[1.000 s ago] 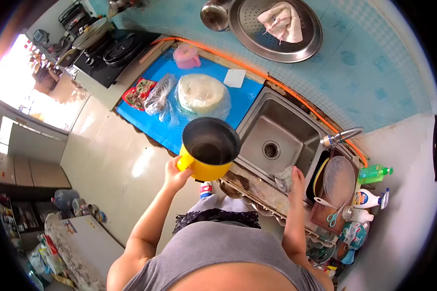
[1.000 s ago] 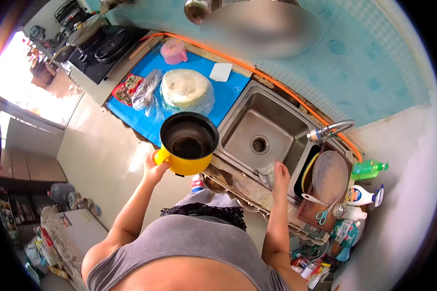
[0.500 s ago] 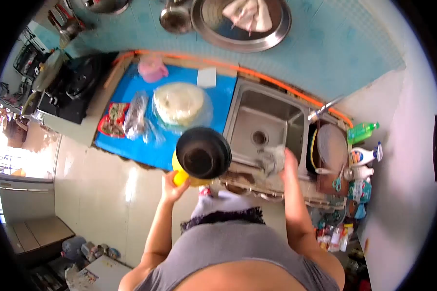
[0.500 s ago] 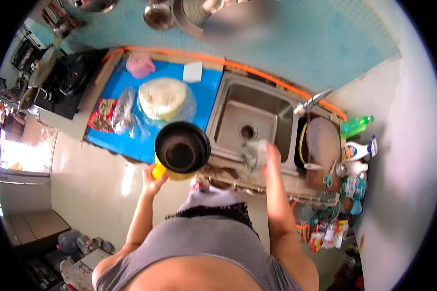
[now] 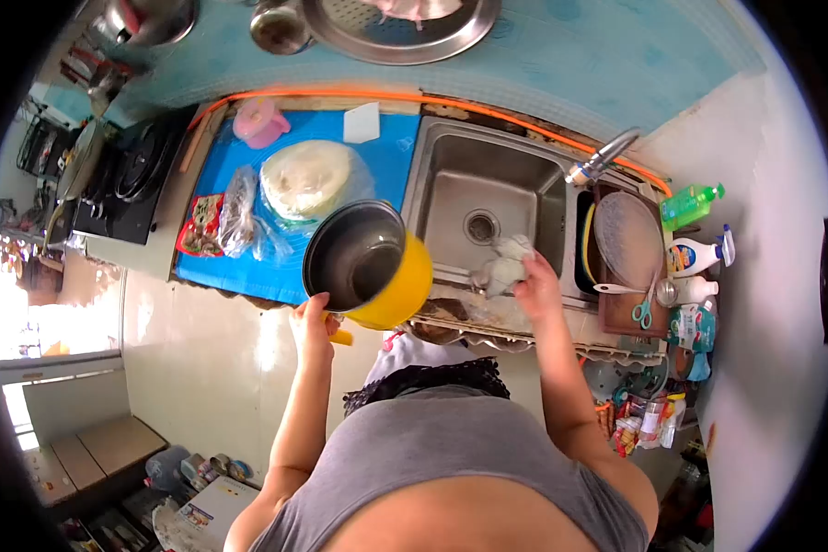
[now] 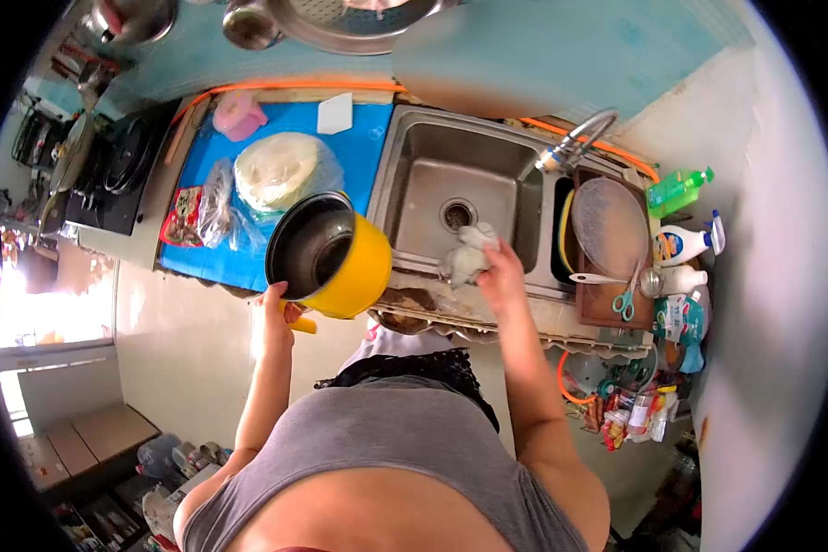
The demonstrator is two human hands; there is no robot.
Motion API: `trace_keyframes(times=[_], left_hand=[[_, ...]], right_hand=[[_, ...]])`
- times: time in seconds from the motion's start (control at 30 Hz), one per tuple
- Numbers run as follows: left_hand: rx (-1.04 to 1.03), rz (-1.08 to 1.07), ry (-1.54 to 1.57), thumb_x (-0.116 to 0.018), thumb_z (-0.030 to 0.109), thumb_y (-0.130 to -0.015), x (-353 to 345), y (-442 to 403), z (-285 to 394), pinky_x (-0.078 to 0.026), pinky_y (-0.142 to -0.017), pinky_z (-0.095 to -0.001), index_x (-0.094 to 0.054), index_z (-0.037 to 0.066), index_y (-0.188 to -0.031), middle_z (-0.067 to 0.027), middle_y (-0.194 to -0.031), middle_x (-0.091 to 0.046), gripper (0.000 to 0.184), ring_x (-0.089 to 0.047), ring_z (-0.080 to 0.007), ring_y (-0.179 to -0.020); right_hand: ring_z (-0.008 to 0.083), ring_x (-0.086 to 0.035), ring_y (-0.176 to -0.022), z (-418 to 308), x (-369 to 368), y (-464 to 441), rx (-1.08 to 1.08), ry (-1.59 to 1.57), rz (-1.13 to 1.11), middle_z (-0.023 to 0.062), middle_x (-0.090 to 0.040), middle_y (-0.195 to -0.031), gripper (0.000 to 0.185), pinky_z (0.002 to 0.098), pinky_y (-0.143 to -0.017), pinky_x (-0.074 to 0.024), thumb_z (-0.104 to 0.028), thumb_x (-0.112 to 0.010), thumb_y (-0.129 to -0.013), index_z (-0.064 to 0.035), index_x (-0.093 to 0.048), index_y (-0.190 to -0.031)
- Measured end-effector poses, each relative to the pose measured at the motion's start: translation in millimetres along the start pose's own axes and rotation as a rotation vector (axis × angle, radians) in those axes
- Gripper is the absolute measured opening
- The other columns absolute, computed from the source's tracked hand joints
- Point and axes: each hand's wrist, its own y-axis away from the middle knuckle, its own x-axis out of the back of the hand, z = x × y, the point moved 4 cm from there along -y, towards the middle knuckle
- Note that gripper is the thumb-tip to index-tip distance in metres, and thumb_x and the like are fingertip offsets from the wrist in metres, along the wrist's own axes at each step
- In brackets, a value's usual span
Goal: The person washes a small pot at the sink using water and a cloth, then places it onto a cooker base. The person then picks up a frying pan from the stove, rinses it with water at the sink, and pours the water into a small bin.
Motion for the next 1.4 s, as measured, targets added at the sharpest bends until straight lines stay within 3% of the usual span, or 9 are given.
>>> trace_keyframes(times=[0.17,0.37,0.57,0.63,0.8,1.13,1.17,1.27,1.4], left_hand=[[0.368,-0.242,0.324,-0.048,0.039,-0.080,-66,13,-10,-0.038,-0.052,-0.0320,-0.040,0.012,-0.057,0.0011,-0.042,-0.028,0.037,-0.028,-0.0134,-0.035],[0.562,-0.409,0.270,-0.022,0.054,-0.090,-143,64,9,-0.038,-0.055,-0.0325,-0.043,0.012,-0.061,0.0025,-0.041,-0.026,0.055,-0.026,-0.0112,-0.036],[0.253,-0.772,0.291,-0.044,0.029,-0.080,-157,60,28,-0.037,-0.049,-0.0272,-0.045,0.006,-0.057,-0.0008,-0.042,-0.038,0.033,-0.030,-0.0126,-0.035],[0.031,-0.479,0.040,-0.047,0.020,-0.078,-171,92,69,-0.032,-0.040,-0.0243,-0.051,0.002,-0.056,0.0002,-0.046,-0.045,0.028,-0.036,-0.0099,-0.037],[-0.326,-0.724,-0.037,-0.061,0.016,-0.071,-180,90,71,-0.028,-0.042,-0.0229,-0.055,0.003,-0.057,0.0041,-0.051,-0.046,0.020,-0.040,-0.0044,-0.047],[-0.304,-0.571,-0.235,-0.063,0.016,-0.073,-159,75,76,-0.029,-0.045,-0.0225,-0.057,0.000,-0.061,0.0049,-0.054,-0.047,0.020,-0.040,-0.0041,-0.051],[-0.227,-0.525,-0.248,-0.063,0.016,-0.074,-150,65,65,-0.030,-0.045,-0.0226,-0.058,0.001,-0.061,0.0042,-0.054,-0.048,0.021,-0.040,-0.0047,-0.050],[-0.122,-0.366,-0.303,-0.064,0.019,-0.074,-118,38,30,-0.027,-0.041,-0.0244,-0.053,0.005,-0.057,0.0013,-0.050,-0.045,0.025,-0.039,-0.0073,-0.044],[-0.041,-0.166,-0.261,-0.063,0.022,-0.074,-81,24,0,-0.026,-0.037,-0.0223,-0.044,0.010,-0.055,0.0018,-0.050,-0.040,0.030,-0.036,-0.0072,-0.040]], right_hand=[[0.0165,-0.054,-0.098,-39,-84,51,0.588,0.226,0.055,0.0103,-0.053,-0.111,0.045,0.0262,-0.079,-0.0475,-0.013,-0.062,-0.082,0.0010,-0.042,-0.120],[0.0310,-0.046,-0.111,-65,-129,84,1.506,1.115,-0.018,0.0201,-0.049,-0.122,0.046,0.0422,-0.101,-0.0282,-0.028,-0.059,-0.081,-0.0003,-0.045,-0.115],[0.0245,-0.053,-0.104,-120,-109,24,0.699,0.013,-0.097,0.0144,-0.055,-0.114,0.044,0.0361,-0.092,-0.0403,-0.035,-0.037,-0.092,0.0005,-0.048,-0.117],[0.0216,-0.058,-0.094,-124,-125,12,0.241,-0.412,-0.379,0.0102,-0.059,-0.105,0.043,0.0332,-0.081,-0.0471,-0.038,-0.038,-0.092,-0.0021,-0.053,-0.112],[0.0229,-0.060,-0.087,-97,-128,6,0.119,-0.471,-0.257,0.0099,-0.062,-0.098,0.044,0.0334,-0.077,-0.0483,-0.039,-0.036,-0.092,-0.0016,-0.053,-0.109],[0.0237,-0.060,-0.082,-96,-62,15,-0.033,-0.039,0.265,0.0110,-0.062,-0.094,0.041,0.0338,-0.070,-0.0504,-0.037,-0.037,-0.093,-0.0016,-0.054,-0.106],[0.0252,-0.060,-0.076,-78,0,-10,-0.238,-0.476,-0.376,0.0126,-0.062,-0.091,0.040,0.0358,-0.061,-0.0514,-0.036,-0.036,-0.093,-0.0016,-0.055,-0.102],[0.0270,-0.059,-0.075,-90,43,7,-0.107,-0.127,0.201,0.0140,-0.061,-0.087,0.037,0.0374,-0.061,-0.0507,-0.036,-0.035,-0.093,-0.0061,-0.057,-0.098],[0.0280,-0.059,-0.072,-116,71,9,-0.028,-0.176,0.285,0.0138,-0.061,-0.088,0.040,0.0369,-0.058,-0.0498,-0.038,-0.038,-0.091,-0.0041,-0.055,-0.104]])
